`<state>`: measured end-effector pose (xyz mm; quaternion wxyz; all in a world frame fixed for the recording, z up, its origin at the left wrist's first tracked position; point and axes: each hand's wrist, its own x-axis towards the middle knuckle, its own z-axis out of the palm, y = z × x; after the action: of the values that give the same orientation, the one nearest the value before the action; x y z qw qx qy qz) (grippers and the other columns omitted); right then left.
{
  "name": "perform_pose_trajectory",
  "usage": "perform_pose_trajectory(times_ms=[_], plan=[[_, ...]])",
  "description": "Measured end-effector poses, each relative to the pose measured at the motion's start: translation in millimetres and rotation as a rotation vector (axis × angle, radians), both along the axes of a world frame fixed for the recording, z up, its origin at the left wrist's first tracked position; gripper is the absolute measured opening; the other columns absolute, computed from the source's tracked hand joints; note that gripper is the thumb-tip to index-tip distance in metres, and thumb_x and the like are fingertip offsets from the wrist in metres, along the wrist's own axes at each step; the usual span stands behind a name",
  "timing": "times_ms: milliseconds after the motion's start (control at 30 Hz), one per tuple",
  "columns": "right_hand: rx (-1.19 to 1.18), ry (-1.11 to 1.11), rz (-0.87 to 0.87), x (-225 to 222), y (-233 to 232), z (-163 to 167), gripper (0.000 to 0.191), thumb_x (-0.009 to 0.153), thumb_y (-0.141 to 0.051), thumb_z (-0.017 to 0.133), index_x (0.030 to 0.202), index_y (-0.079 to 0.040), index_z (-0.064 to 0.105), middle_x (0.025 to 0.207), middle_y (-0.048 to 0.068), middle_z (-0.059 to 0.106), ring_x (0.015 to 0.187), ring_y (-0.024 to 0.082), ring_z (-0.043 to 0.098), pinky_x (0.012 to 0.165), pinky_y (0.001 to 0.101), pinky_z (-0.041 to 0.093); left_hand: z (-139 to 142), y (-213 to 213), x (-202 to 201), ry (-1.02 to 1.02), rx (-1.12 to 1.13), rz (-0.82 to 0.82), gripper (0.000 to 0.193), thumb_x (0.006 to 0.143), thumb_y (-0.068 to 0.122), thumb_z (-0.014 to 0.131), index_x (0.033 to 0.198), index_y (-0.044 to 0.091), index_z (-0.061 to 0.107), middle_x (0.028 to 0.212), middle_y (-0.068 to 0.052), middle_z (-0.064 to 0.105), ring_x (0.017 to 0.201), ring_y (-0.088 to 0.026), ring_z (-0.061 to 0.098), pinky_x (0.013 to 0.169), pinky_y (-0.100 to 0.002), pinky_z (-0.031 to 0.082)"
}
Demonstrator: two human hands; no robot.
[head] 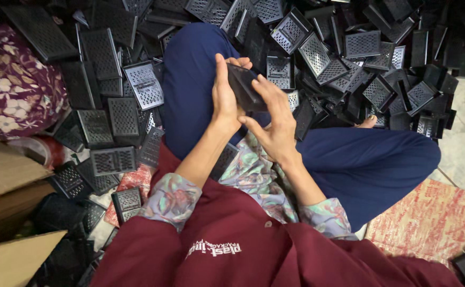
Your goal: The person sits on the floor among a large pile of black perforated plastic parts and repeatedly picks up two matching pieces, presses them together to snap each pair closed, and sets the assembled part back onto the pile. Other workers around them handle the same parts and cardboard boxes sit nearby.
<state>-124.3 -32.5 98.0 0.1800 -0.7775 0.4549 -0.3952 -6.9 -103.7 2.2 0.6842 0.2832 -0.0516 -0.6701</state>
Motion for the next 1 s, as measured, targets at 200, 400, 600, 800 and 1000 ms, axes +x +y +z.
perform_pose_trajectory(times_ms=[200,400,600,800,1000], plan=[[0.201,-0.153,-0.245,1,-13,-10,0.038,0.098,-0.009,0.077,0.134,-0.006,0.067,0.110,0.009,0.073,0.098,0.018,0.067,0.090,0.0294,0.055,30,12,3,-0.186,-0.044,-0.036,0.037,0.106,0.046,0.050,0.108,0.011,0.060,0.112,-0.008,0.065,0.108,-0.020,0.058,0.096,-0.037,0.049],[0.650,-0.609,-0.069,10,-13,9,0.042,0.098,-0.012,0.076,0.138,-0.007,0.065,0.090,0.003,0.059,0.081,0.007,0.052,0.073,0.0238,0.041,93,36,71,-1.428,-0.228,0.025,0.026,0.108,0.032,0.059,0.114,0.006,0.061,0.128,-0.015,0.068,0.121,-0.030,0.062,0.106,-0.039,0.046],[0.498,-0.141,0.080,46,-8,1,0.040,0.088,-0.026,0.080,0.124,-0.011,0.073,0.099,0.008,0.066,0.089,0.020,0.061,0.078,0.0321,0.053,124,46,103,-1.301,-0.306,0.182,0.011,0.113,0.013,0.059,0.112,0.002,0.059,0.136,-0.013,0.063,0.120,-0.019,0.061,0.108,-0.033,0.050],[-0.068,0.280,-0.243,-36,-54,-23,0.045,0.077,-0.022,0.082,0.115,0.001,0.069,0.120,0.021,0.065,0.108,0.042,0.057,0.095,0.0462,0.047,117,60,40,-0.997,-0.283,0.025,0.013,0.105,0.015,0.063,0.109,0.003,0.061,0.132,-0.013,0.066,0.112,-0.017,0.061,0.100,-0.031,0.049],[0.309,-0.067,-0.275,-61,-44,-16,0.019,0.085,-0.015,0.081,0.099,-0.004,0.074,0.110,0.010,0.074,0.102,0.023,0.071,0.091,0.0356,0.056,80,48,-14,-0.744,-0.168,-0.218,0.044,0.105,0.032,0.058,0.141,0.008,0.049,0.139,-0.011,0.058,0.130,-0.019,0.057,0.109,-0.032,0.045]])
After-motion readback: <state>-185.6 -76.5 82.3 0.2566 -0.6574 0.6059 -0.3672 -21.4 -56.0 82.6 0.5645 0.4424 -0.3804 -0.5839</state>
